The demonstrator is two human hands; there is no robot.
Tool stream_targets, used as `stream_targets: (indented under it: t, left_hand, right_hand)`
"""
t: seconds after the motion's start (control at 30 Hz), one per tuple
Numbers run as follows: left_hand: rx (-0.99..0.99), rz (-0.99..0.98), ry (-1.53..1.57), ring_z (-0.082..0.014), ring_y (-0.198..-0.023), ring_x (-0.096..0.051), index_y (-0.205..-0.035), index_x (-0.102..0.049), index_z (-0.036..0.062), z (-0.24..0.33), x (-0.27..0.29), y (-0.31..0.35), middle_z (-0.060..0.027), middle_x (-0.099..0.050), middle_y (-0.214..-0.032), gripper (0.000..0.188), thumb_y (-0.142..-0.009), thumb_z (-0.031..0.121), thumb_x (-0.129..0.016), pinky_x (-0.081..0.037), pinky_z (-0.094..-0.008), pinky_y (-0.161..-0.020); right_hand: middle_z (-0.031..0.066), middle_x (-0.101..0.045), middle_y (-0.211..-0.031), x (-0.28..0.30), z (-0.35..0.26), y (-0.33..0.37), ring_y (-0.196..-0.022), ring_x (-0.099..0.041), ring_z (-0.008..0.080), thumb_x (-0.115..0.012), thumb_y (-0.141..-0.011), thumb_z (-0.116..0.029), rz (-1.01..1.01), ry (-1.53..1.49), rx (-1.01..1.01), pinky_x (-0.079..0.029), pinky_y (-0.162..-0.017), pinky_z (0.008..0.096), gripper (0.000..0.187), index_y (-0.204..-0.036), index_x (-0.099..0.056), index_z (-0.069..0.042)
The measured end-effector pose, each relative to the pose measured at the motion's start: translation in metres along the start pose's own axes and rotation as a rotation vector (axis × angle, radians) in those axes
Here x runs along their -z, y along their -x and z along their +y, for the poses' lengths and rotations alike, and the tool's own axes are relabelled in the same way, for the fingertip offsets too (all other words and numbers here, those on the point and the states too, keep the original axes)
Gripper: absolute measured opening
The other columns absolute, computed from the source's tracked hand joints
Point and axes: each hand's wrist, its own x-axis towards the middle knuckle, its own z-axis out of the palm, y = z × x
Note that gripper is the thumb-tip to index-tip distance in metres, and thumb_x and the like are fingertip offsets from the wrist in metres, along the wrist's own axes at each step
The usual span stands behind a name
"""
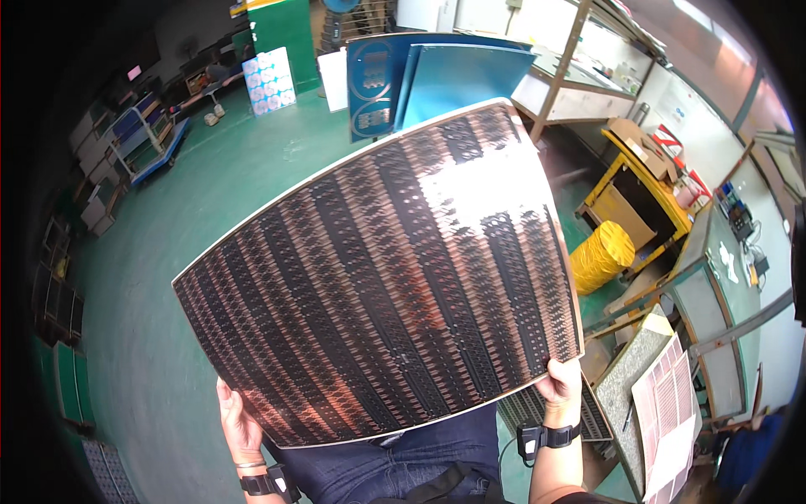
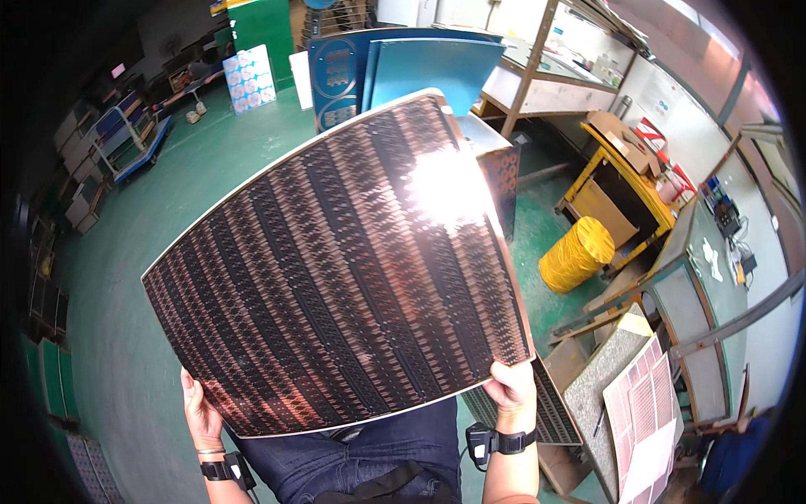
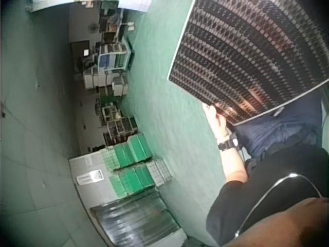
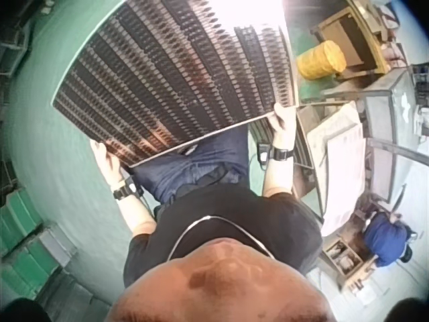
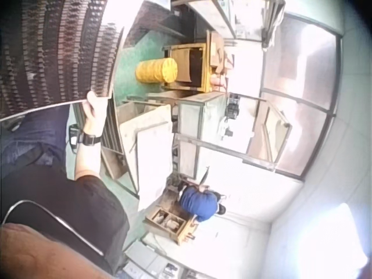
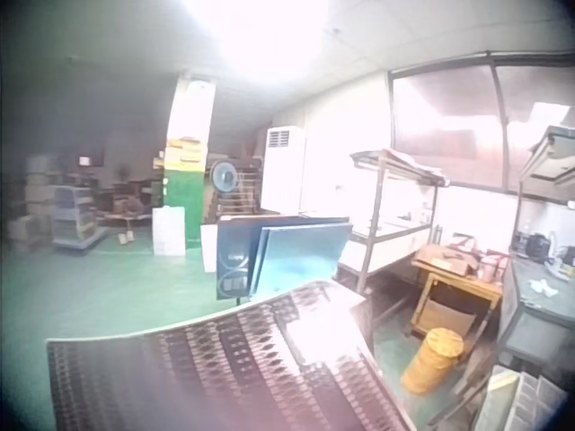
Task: Sorting and inspecting patterned metal plates into a vertical rack.
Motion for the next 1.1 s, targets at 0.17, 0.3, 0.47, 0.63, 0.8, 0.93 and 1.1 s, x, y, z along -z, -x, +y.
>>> stream_targets:
  t: [0.17, 0.3, 0.47, 0.63, 0.8, 0.93, 1.1]
  left_hand:
    - [-0.017, 0.067, -0.062, -0.0184, -0.120, -0.042, -0.135, -0.036, 0.0053, -0.006, 0.022, -0.004, -0.0057, -0.044, -0.134, 0.043, -0.093, 0.007, -0.047, -0.034, -0.0344, -0.103]
    - [0.004, 0.092, -0.093, -0.0182, -0.120, -0.043, -0.135, -0.036, 0.0032, -0.013, 0.029, -0.005, -0.0058, -0.044, -0.133, 0.043, -0.093, 0.008, -0.046, -0.033, -0.0339, -0.104]
    - [0.029, 0.187, -0.149, -0.0177, -0.121, -0.040, -0.135, -0.036, 0.0018, -0.020, 0.024, -0.004, -0.0058, -0.045, -0.133, 0.044, -0.094, 0.014, -0.047, -0.029, -0.0330, -0.106]
    - [0.170, 0.131, 0.163, -0.0167, -0.106, -0.054, -0.118, -0.053, 0.0065, -0.090, -0.009, -0.029, -0.0035, -0.057, -0.117, 0.026, -0.095, 0.017, -0.047, -0.039, -0.0318, -0.098]
    - [0.316, 0.085, 0.435, -0.0213, -0.113, -0.050, -0.123, -0.051, 0.0145, -0.115, -0.067, -0.047, -0.0025, -0.055, -0.124, 0.029, -0.095, 0.020, -0.046, -0.037, -0.0415, -0.101]
    - [0.288, 0.038, 0.478, -0.0226, -0.114, -0.050, -0.126, -0.049, 0.0158, -0.103, -0.022, -0.061, -0.0042, -0.052, -0.127, 0.031, -0.095, 0.023, -0.046, -0.038, -0.0434, -0.100]
    - [-0.008, 0.156, -0.191, -0.0173, -0.118, -0.043, -0.132, -0.041, 0.0060, -0.053, 0.023, -0.053, -0.0050, -0.047, -0.130, 0.040, -0.095, 0.019, -0.047, -0.033, -0.0342, -0.103]
  right_hand:
    - [0.0116, -0.053, -0.125, -0.018, -0.003, -0.006, -0.115, -0.050, 0.0244, -0.072, -0.066, 0.005, -0.031, 0.036, 0.018, -0.041, -0.097, 0.0410, 0.078, -0.134, -0.037, -0.003]
    - [0.0145, -0.053, -0.123, -0.017, -0.002, -0.008, -0.111, -0.054, 0.0266, -0.074, -0.068, 0.001, -0.015, 0.058, 0.017, -0.046, -0.093, 0.0415, 0.075, -0.133, -0.037, -0.001]
    - [0.0141, -0.054, -0.120, -0.030, 0.008, -0.018, -0.110, -0.054, 0.0261, -0.070, -0.076, -0.006, 0.001, 0.021, 0.014, -0.045, -0.095, 0.0421, 0.060, -0.128, -0.041, 0.002]
    - [0.0134, -0.045, -0.129, -0.069, 0.047, -0.001, -0.119, -0.044, 0.0226, -0.062, -0.084, -0.011, -0.385, 0.176, -0.137, -0.037, -0.098, 0.0383, 0.068, -0.139, -0.022, -0.002]
    - [0.0102, -0.047, -0.127, -0.094, 0.080, -0.002, -0.123, -0.039, 0.0221, -0.060, -0.086, -0.011, -0.322, 0.413, -0.016, -0.031, -0.103, 0.0381, 0.063, -0.138, -0.025, 0.001]
    - [0.0102, -0.048, -0.127, -0.103, 0.024, -0.047, -0.115, -0.048, 0.0190, -0.049, -0.092, -0.006, 0.004, 0.167, 0.254, -0.039, -0.099, 0.0335, 0.042, -0.131, -0.038, 0.001]
    - [0.0139, -0.050, -0.127, -0.066, -0.013, -0.069, -0.114, -0.052, 0.0213, -0.052, -0.090, -0.011, 0.169, 0.155, 0.327, -0.043, -0.099, 0.0347, 0.046, -0.131, -0.038, 0.005]
